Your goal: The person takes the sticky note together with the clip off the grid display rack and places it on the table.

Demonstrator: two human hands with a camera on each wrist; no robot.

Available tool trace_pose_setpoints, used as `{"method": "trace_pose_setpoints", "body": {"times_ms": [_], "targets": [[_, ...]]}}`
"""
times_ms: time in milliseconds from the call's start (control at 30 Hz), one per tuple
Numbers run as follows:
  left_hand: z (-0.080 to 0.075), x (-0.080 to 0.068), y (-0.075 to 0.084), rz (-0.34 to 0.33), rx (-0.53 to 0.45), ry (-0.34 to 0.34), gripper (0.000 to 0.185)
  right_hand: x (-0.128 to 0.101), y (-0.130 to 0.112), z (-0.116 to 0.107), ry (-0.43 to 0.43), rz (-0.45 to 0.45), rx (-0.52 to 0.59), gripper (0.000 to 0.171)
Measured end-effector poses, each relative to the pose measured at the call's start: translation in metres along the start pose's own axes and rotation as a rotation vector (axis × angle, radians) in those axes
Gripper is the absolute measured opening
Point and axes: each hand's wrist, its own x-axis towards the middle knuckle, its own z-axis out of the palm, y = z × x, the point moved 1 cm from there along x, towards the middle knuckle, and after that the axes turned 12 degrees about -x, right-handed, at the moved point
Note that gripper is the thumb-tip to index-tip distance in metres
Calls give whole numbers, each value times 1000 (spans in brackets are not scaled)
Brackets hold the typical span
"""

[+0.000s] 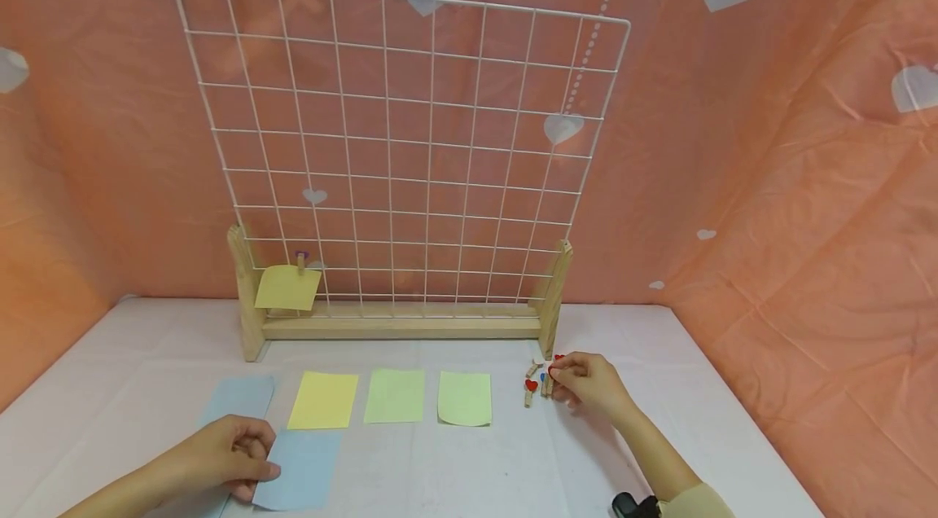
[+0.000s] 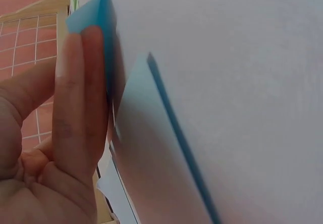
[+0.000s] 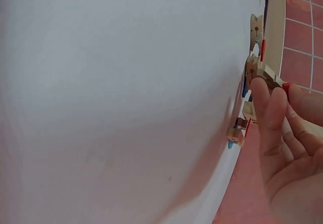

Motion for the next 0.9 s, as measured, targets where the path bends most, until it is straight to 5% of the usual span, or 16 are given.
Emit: {"method": "trace_pose_setpoints", "body": {"times_ms": [500,700,900], "targets": [[9,2,4,127,248,46,30,-2,7,1,-57,30,9,31],[14,2,9,174,462,117,36,-3,7,0,-25,23,-41,30],[14,0,11,179,515,144,40,-2,5,0,46,108,-89,26]]}}
